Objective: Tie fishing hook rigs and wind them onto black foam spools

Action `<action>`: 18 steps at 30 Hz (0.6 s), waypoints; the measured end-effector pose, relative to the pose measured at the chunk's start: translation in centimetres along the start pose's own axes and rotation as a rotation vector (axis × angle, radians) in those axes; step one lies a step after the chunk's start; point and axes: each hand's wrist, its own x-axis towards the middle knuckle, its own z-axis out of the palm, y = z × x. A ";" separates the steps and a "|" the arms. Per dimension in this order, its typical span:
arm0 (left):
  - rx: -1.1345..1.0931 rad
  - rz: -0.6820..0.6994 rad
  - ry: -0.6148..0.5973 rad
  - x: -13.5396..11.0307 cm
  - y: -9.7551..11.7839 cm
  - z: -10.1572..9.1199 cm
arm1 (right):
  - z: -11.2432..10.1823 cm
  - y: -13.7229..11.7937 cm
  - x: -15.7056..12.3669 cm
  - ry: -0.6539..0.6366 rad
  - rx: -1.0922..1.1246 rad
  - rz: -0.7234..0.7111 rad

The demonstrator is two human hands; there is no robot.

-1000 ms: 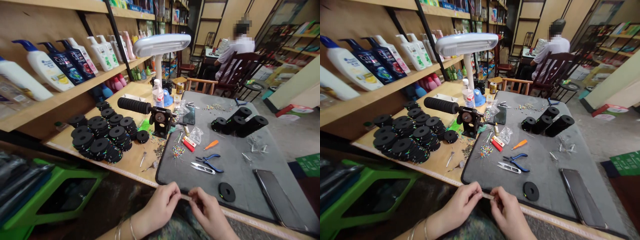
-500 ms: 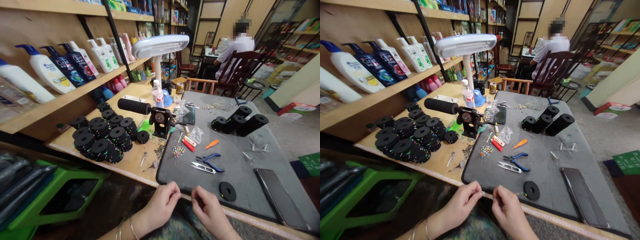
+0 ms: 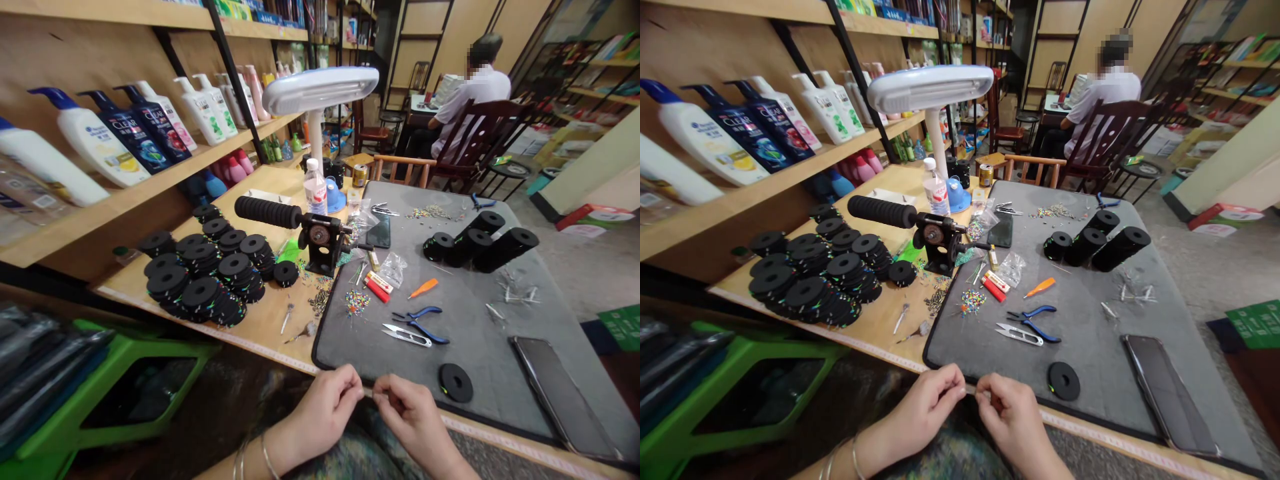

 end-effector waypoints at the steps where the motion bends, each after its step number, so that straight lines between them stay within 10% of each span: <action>1: -0.007 -0.001 0.002 0.0 -0.1 0.0 | -0.1 0.0 0.0 0.001 0.015 -0.004; 18: -0.038 -0.007 0.031 0.3 -0.6 -0.4 | -1.2 0.0 0.0 -0.033 -0.035 -0.034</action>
